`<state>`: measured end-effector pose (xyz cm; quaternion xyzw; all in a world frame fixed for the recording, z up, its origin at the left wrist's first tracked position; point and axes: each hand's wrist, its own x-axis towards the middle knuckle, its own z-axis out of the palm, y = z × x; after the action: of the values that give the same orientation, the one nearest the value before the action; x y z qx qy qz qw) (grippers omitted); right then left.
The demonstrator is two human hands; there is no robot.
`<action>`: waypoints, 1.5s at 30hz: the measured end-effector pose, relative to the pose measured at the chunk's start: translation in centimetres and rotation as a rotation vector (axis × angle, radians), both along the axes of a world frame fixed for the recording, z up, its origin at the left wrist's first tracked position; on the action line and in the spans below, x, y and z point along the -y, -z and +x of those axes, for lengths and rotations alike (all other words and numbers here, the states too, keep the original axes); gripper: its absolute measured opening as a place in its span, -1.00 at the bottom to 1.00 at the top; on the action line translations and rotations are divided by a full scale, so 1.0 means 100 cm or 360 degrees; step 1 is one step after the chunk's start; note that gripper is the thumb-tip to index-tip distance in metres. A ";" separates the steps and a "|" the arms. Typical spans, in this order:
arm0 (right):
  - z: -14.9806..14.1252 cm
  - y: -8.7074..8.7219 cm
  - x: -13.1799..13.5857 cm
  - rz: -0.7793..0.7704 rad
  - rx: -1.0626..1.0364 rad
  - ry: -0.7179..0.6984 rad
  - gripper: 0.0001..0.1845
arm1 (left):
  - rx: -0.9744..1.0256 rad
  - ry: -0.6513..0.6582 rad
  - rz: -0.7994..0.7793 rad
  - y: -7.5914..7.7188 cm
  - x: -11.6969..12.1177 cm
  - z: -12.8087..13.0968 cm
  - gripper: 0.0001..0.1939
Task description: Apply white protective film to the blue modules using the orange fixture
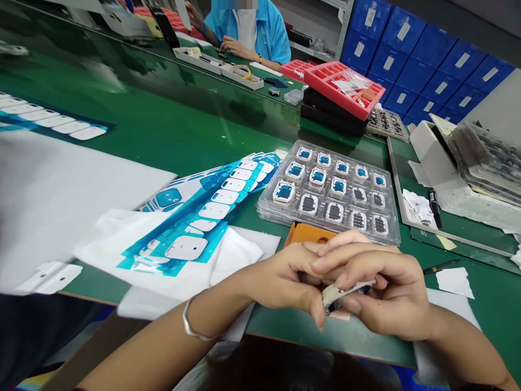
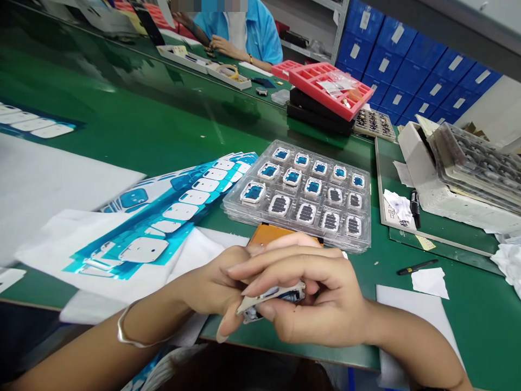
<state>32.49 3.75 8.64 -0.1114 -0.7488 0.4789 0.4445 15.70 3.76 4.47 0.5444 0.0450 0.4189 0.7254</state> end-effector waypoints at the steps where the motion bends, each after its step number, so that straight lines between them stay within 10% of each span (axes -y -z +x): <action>1: 0.000 0.000 0.000 0.0003 0.0004 0.0014 -0.71 | -0.0003 -0.0008 0.0026 0.000 0.000 0.000 -0.66; 21: 0.000 -0.002 0.006 -0.0134 0.0030 0.0114 -0.79 | -0.0106 -0.0045 0.0269 -0.003 -0.007 -0.003 -0.61; 45: 0.006 -0.002 0.003 -0.0521 0.0003 -0.0056 -0.74 | 0.0003 0.0320 -0.0215 0.019 0.003 -0.007 -0.41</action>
<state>33.12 3.45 8.87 -0.1695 -0.6630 0.6021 0.4113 14.97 3.44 2.56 0.4956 0.0177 0.3406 0.7988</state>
